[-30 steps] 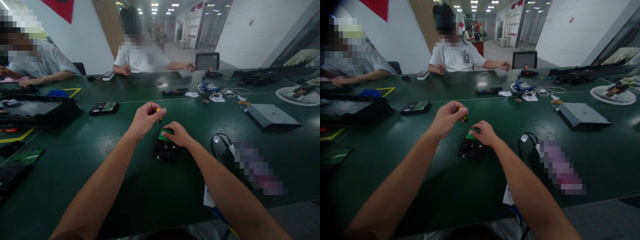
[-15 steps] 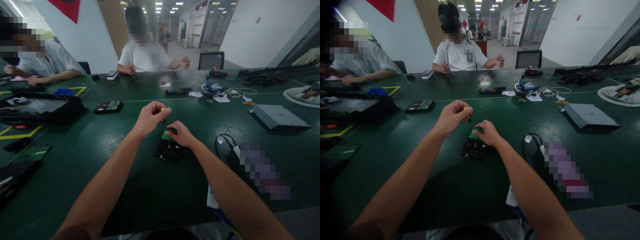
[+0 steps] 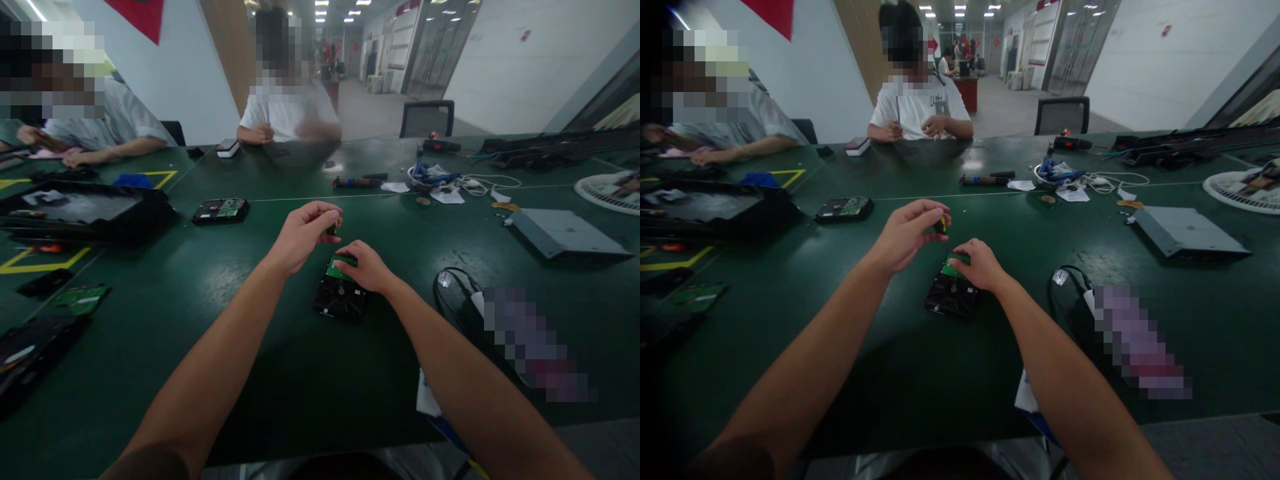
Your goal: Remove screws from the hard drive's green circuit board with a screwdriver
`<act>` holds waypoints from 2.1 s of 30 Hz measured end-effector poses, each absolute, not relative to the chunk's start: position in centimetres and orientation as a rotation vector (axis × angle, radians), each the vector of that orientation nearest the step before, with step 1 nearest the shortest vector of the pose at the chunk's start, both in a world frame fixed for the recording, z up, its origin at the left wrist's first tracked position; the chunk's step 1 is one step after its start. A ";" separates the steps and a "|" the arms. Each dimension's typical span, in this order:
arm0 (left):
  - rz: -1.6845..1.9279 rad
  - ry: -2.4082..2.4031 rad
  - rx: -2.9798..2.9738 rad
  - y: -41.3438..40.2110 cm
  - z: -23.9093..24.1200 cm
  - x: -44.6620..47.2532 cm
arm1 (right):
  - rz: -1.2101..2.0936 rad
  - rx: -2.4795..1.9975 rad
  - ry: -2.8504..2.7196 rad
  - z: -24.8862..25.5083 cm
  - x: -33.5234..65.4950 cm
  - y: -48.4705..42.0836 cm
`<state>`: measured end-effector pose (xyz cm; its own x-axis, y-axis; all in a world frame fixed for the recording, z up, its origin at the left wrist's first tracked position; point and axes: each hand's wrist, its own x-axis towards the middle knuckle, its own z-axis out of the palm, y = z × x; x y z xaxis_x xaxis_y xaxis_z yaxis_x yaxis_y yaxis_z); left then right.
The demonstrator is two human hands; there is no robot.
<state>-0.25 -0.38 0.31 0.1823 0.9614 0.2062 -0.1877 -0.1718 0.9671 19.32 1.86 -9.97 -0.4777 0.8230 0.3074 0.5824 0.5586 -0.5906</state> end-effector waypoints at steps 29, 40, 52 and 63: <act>1.252 0.881 1.291 -0.1 0.1 -0.4 | 0.565 -1.131 -2.219 -10.0 19.3 1.8; 1.280 0.902 1.179 -0.4 0.5 0.1 | 0.561 -1.135 -2.240 -10.2 19.4 2.0; 1.249 0.945 1.247 -0.3 0.7 -0.2 | 0.542 -1.123 -2.242 -10.3 19.5 2.0; 1.329 1.007 1.252 0.1 0.2 -0.6 | 0.539 -1.155 -2.237 -10.3 19.5 1.9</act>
<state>-0.56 0.08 0.21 0.0458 0.9875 0.1507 -0.1229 -0.1441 0.9819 19.49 1.91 -10.26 -0.4725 0.8312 0.2932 0.6064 0.5480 -0.5762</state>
